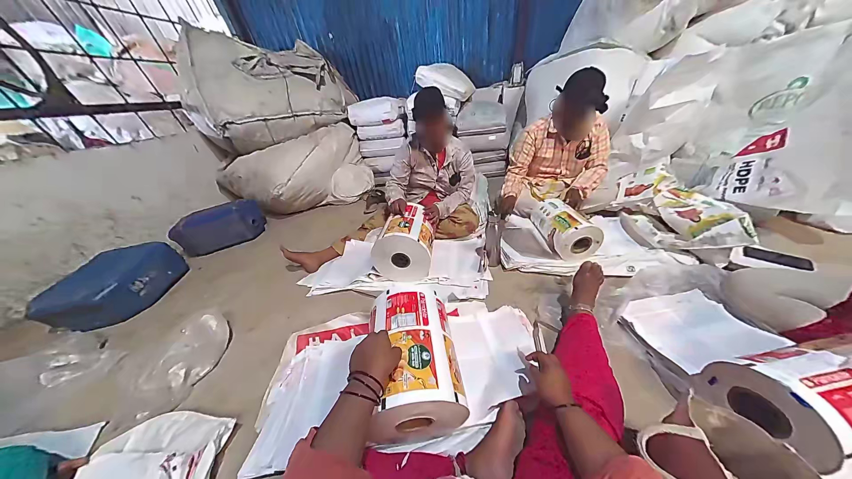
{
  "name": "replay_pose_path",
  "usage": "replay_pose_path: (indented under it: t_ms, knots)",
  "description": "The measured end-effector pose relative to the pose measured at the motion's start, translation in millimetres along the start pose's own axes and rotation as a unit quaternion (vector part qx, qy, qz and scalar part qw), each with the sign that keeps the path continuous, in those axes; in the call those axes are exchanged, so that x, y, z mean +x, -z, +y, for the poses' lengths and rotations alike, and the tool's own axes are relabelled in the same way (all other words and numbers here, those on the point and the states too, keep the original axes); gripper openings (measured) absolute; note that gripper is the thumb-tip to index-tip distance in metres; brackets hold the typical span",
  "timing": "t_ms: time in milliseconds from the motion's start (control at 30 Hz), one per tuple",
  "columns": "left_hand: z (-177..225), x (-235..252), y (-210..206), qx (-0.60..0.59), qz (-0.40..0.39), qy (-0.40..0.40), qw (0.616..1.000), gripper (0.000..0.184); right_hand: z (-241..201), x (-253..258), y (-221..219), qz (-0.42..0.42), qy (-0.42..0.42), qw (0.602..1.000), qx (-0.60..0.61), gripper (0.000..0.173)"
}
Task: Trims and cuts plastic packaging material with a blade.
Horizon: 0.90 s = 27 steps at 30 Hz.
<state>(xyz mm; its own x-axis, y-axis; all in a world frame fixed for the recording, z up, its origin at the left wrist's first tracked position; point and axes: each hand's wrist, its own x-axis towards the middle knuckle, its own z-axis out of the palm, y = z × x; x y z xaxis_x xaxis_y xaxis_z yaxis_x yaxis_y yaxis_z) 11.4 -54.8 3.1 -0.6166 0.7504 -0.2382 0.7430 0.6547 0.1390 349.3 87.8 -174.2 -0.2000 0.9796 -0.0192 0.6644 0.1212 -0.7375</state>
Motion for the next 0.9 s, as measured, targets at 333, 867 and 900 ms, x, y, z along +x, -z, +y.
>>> replay_pose_path:
  t_ms: [333,867,900]
  knots:
    - [12,-4,-4,0.019,0.040,-0.017,0.999,0.042,3,0,3,-0.002,0.020,1.000,-0.002,0.025]
    - [-56,-50,-33,-0.107,-0.008,-0.103,0.989,0.052,-5,-12,-2,-0.021,0.011,0.998,-0.065,0.027]
    - [-62,-52,-41,-0.122,0.000,-0.119,0.985,0.054,-5,-13,-3,-0.018,0.012,0.997,-0.068,0.026]
